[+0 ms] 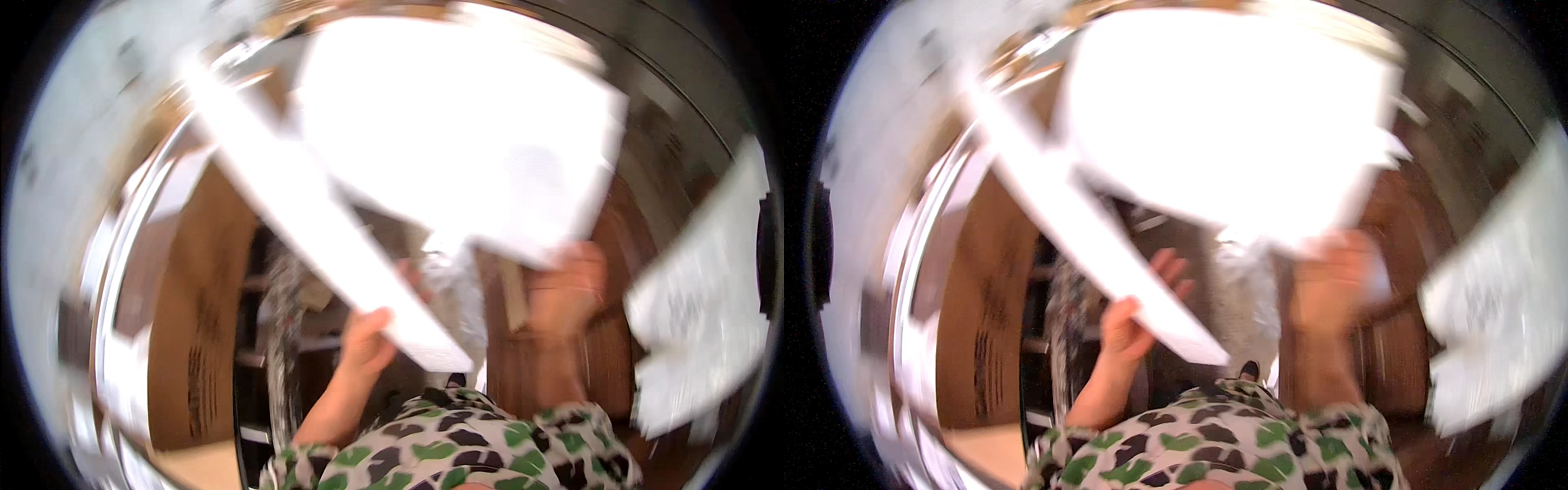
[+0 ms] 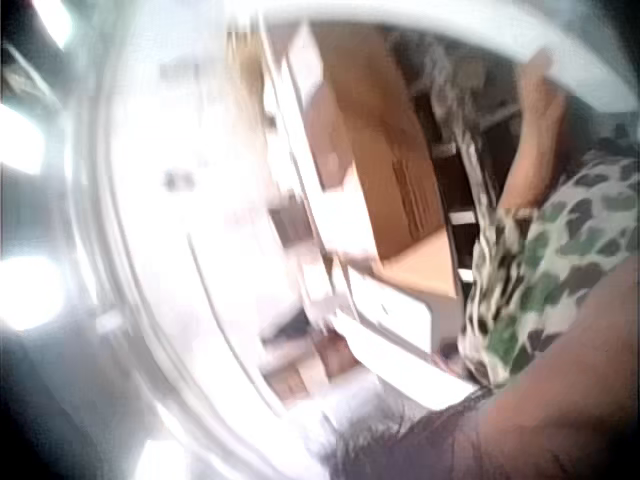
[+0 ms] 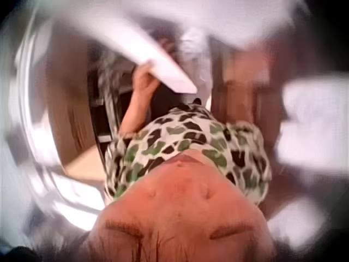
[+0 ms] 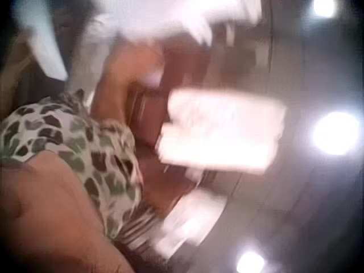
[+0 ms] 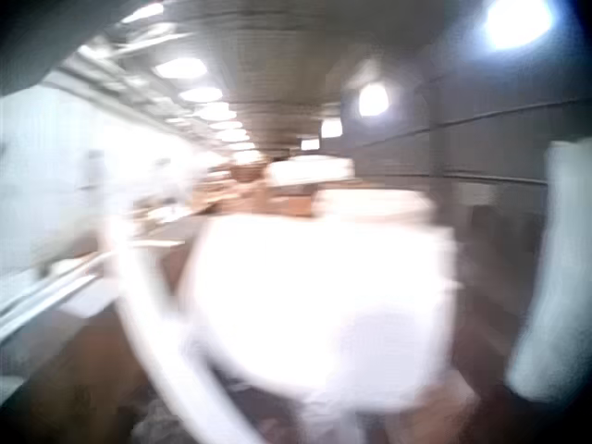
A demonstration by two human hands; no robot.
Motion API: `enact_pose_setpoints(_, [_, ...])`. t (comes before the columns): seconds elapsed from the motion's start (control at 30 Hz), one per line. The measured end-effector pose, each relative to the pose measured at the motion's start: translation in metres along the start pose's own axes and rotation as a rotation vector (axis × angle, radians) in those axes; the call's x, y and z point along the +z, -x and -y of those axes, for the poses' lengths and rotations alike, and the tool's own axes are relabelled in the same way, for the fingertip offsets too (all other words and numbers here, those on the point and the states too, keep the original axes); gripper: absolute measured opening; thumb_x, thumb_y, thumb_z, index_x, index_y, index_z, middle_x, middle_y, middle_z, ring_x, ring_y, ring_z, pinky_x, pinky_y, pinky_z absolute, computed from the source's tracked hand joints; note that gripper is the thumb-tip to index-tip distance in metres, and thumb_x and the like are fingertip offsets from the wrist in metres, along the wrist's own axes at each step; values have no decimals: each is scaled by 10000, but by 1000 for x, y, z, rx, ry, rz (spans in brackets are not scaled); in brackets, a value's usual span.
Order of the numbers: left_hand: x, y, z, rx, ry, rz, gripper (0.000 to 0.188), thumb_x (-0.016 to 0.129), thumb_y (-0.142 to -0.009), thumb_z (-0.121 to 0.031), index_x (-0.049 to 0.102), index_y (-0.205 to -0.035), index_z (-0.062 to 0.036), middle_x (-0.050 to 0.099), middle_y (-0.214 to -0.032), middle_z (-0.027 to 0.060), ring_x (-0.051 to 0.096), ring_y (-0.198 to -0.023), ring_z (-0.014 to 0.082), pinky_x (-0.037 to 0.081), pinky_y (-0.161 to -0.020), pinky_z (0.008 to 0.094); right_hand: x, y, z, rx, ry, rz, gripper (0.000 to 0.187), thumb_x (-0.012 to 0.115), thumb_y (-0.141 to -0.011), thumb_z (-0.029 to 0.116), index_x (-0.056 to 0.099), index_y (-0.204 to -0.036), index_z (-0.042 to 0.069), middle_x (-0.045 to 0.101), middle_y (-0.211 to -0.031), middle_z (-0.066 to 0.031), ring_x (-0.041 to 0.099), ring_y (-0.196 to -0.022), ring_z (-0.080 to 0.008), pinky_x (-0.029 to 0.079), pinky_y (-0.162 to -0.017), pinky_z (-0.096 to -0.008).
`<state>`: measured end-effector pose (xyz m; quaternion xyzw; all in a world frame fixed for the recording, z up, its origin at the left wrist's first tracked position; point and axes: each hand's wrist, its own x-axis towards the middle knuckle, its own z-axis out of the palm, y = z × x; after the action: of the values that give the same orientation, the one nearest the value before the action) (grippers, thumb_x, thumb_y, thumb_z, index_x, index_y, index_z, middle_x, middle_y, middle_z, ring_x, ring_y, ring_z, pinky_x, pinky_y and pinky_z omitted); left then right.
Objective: The person picks up large, dark brown wooden panels from a pile and stacks them onto a workbench. They also handle white foam sheets, placing them between the wooden panels for protection. Other workers are visible in the background moving boxes and materials.
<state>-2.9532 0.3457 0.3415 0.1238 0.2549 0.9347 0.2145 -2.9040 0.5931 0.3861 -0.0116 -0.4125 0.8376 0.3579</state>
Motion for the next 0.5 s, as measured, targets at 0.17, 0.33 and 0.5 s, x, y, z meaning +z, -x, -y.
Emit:
enact_pose_setpoints(0.17, [-10,-1,-5,52,-263,-349,613,593,-843,-352,357,-1295,-13,478,-1224,148,490,-1086,278,423,-915,431,-3,103,-67,401,385,198,153,637,-788,14,507,-853,60,546,-824,2,529,-778,-83,450,-727,-239])
enact_pose_setpoints(0.33, [-8,-8,24,-41,-733,-311,609,638,-788,-265,381,-1294,-42,462,-1236,149,487,-1046,289,434,-841,432,-132,174,-57,299,765,26,109,637,-781,109,564,-836,48,611,-895,-57,570,-820,-129,461,-742,-264])
enact_pose_setpoints(0.5, [-11,-17,40,127,-1018,-83,631,626,-776,-203,346,-1332,-103,404,-1296,162,448,-1102,298,421,-873,473,-286,270,78,151,1136,-868,136,640,-742,190,643,-810,71,636,-749,-70,608,-735,-150,490,-667,-304])
